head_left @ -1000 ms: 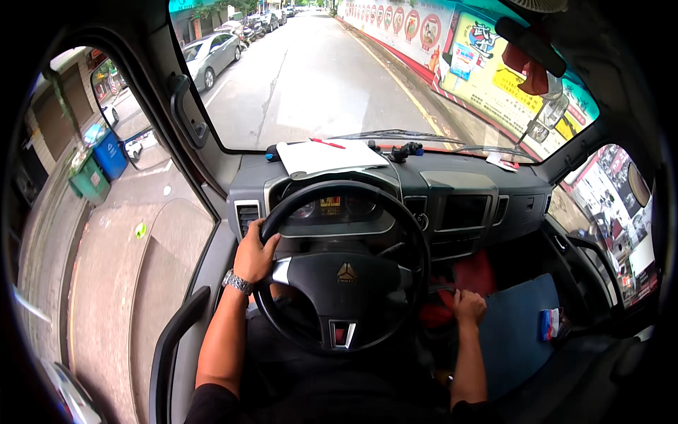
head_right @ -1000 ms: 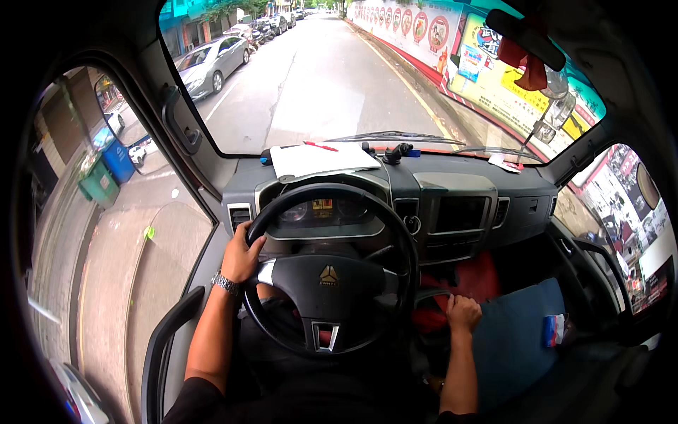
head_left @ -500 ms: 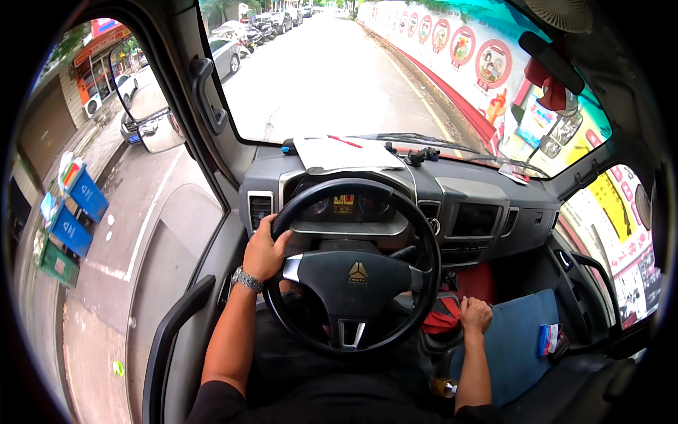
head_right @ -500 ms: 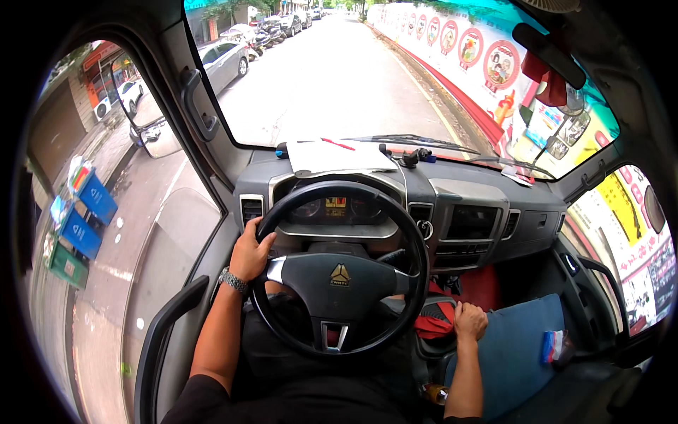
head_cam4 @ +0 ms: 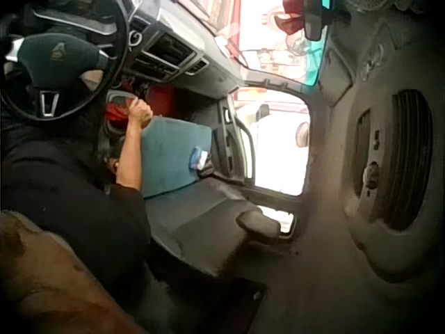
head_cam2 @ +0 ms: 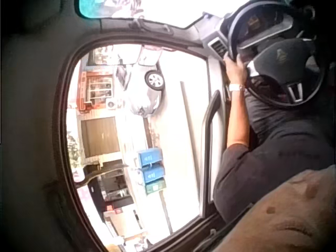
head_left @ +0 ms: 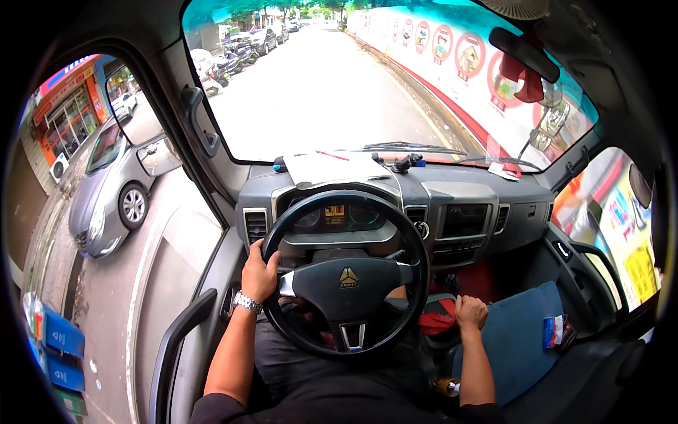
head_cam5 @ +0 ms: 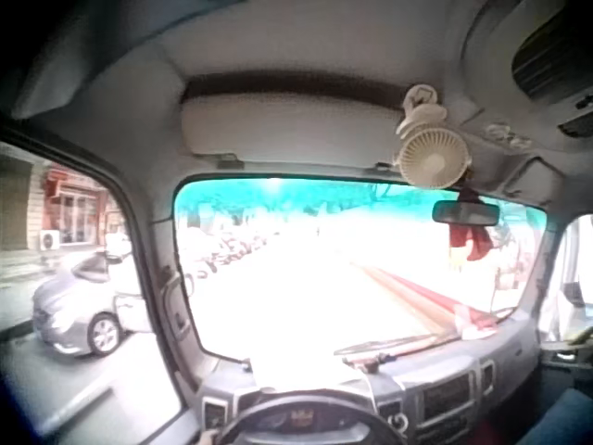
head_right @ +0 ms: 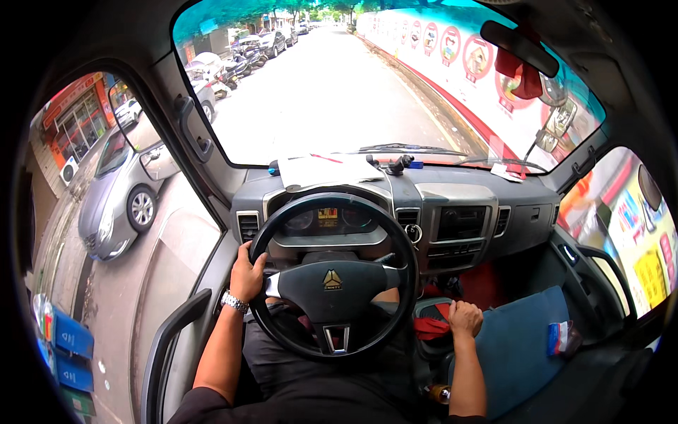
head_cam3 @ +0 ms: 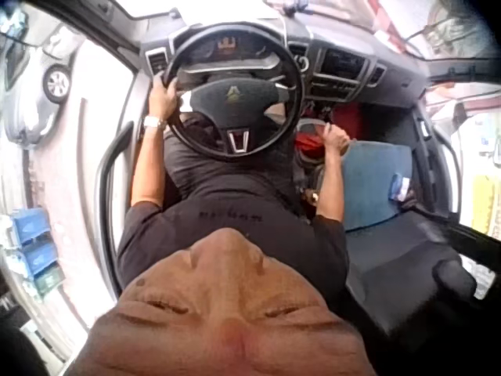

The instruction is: The person drives a truck along a city street, turning the steering wheel and operating the gear shift.

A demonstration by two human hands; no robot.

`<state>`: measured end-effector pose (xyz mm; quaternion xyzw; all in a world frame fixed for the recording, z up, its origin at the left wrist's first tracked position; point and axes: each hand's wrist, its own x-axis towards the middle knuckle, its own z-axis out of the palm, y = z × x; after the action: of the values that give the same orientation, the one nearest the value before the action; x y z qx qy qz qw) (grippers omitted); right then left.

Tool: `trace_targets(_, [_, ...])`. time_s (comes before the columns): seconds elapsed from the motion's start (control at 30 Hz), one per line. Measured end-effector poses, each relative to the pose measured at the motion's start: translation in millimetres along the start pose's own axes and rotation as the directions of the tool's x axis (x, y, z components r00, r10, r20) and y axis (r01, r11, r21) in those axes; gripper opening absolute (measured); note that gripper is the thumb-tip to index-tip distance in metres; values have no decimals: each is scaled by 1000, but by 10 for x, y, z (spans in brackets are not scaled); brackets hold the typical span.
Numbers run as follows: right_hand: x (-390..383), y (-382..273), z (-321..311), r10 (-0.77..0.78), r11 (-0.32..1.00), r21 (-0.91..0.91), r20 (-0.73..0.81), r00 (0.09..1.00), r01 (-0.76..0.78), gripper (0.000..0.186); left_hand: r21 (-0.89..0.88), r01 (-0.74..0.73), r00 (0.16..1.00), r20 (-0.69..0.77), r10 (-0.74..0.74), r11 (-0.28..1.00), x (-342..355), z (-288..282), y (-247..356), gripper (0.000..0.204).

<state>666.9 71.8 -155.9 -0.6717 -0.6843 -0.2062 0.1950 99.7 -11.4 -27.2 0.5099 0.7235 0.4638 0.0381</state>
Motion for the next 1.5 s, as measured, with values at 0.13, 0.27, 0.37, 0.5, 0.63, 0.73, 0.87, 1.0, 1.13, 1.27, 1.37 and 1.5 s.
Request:
trace_targets(0.13, [28,122,-6,-16,1000,-21,15,1000,16,35,-21,57,998,32,-56,998,-10,-16,106,51])
trace_targets(0.27, [5,33,-21,-11,1000,6,17,1000,11,35,7,73,997,29,-73,997,-4,-41,98,51])
trace_targets(0.37, [9,2,-34,5,1000,22,14,1000,-5,36,10,39,999,28,-39,999,-29,-39,30,52])
trace_targets(0.5, [-24,40,8,-13,1000,25,-23,1000,13,33,30,58,998,17,-59,998,5,-52,101,51])
trace_targets(0.63, [-45,-12,3,-9,998,56,-14,1000,10,32,12,102,994,34,-102,995,-48,-49,67,52])
trace_targets(0.73, [-34,-22,43,-20,998,61,-43,999,22,31,29,37,999,-7,-37,999,-27,-51,-18,53])
trace_targets(0.87, [7,-14,-21,-32,999,32,-49,998,33,31,8,97,995,35,-97,995,-41,-88,117,52])
trace_targets(1.0, [-40,20,26,-12,999,38,6,1000,11,34,6,78,997,19,-78,997,-60,-44,57,52])
trace_targets(1.13, [-10,96,57,-25,999,30,-14,1000,25,35,3,88,995,47,-88,996,-28,-50,80,53])
trace_targets(1.27, [-91,60,55,1,1000,30,25,1000,-2,35,7,41,999,29,-41,999,-68,-53,60,52])
trace_targets(1.37, [-9,11,61,-13,999,38,-12,1000,13,36,31,39,999,15,-40,999,8,-77,65,51])
trace_targets(1.5, [-24,-5,14,1,1000,17,13,1000,-1,37,10,48,998,40,-48,999,33,-53,45,52])
